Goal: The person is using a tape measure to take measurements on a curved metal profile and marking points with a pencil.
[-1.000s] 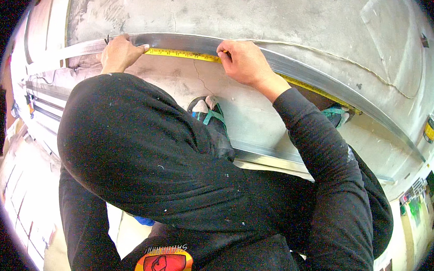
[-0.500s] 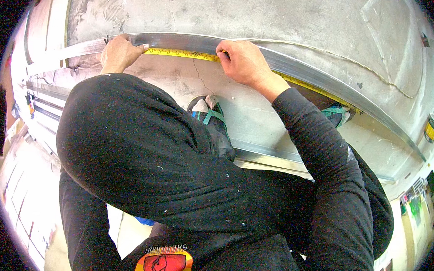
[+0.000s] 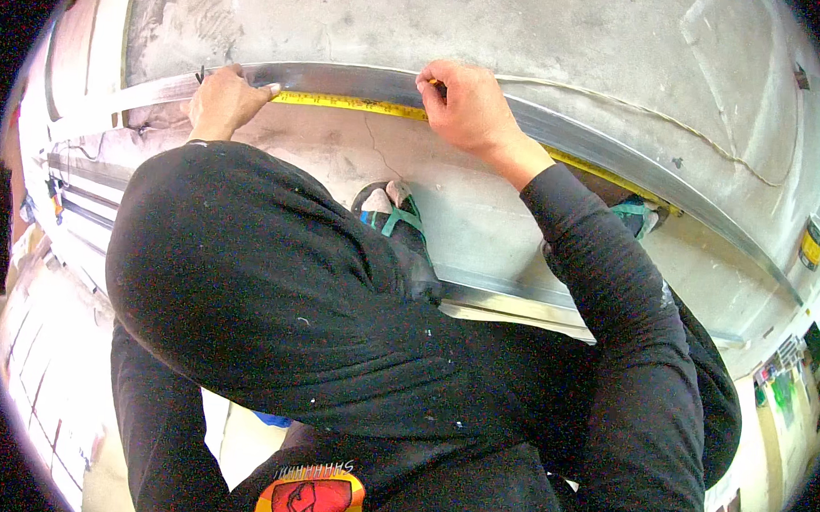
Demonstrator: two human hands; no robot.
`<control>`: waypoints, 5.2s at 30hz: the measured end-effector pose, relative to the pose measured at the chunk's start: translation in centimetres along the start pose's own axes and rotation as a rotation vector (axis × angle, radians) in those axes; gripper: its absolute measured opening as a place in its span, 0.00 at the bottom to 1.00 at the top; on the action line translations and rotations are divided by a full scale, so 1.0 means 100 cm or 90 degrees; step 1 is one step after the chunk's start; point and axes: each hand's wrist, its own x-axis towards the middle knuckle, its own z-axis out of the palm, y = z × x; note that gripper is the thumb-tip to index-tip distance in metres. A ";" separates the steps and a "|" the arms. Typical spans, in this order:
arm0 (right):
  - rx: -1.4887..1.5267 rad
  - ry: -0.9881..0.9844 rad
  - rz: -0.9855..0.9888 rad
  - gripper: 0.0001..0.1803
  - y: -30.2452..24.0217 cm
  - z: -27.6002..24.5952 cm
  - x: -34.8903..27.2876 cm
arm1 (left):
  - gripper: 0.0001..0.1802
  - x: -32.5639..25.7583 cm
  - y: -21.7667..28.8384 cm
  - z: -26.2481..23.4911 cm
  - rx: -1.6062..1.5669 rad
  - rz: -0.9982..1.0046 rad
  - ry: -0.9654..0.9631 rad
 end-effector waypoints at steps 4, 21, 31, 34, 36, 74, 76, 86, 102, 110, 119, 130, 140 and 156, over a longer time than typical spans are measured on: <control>-0.003 -0.050 -0.045 0.06 0.006 0.000 -0.004 | 0.35 0.001 -0.001 0.001 -0.010 0.002 -0.006; -0.067 -0.080 -0.058 0.07 0.007 0.003 -0.006 | 0.35 0.004 -0.005 0.010 -0.009 0.030 0.041; -0.083 -0.091 -0.060 0.08 0.007 0.003 -0.006 | 0.35 0.004 -0.004 0.006 0.002 0.018 0.007; -0.093 -0.088 -0.066 0.08 0.007 0.004 -0.006 | 0.35 0.005 -0.005 0.008 0.002 0.024 0.002; -0.096 -0.081 -0.074 0.08 0.006 0.006 -0.005 | 0.36 0.006 -0.006 0.008 0.003 0.024 0.011; -0.065 -0.099 -0.027 0.07 0.007 -0.004 -0.009 | 0.38 0.002 -0.004 0.006 0.000 0.034 0.028; -0.062 -0.099 -0.026 0.07 0.007 -0.004 -0.010 | 0.38 0.003 -0.004 0.007 -0.010 0.023 0.006; -0.070 0.118 -0.050 0.06 0.005 -0.009 -0.002 | 0.37 0.003 -0.002 0.004 0.015 0.019 0.023; -0.043 -0.106 -0.005 0.08 0.010 -0.015 -0.010 | 0.35 0.003 -0.003 0.005 0.021 0.028 0.026; -0.059 -0.096 -0.028 0.07 0.009 -0.013 -0.010 | 0.35 0.003 -0.002 0.004 0.016 0.018 0.016; -0.135 0.003 -0.091 0.06 0.009 -0.007 -0.011 | 0.35 0.001 0.001 -0.002 0.017 0.012 -0.006; 0.011 -0.082 -0.006 0.06 0.017 -0.023 -0.014 | 0.36 0.003 -0.002 0.000 0.015 0.022 -0.011; -0.059 -0.090 -0.032 0.06 0.016 -0.020 -0.016 | 0.35 0.002 0.000 -0.001 0.008 0.017 -0.003; -0.124 -0.006 -0.059 0.06 0.012 -0.013 -0.014 | 0.36 0.004 -0.002 0.003 0.016 0.025 0.019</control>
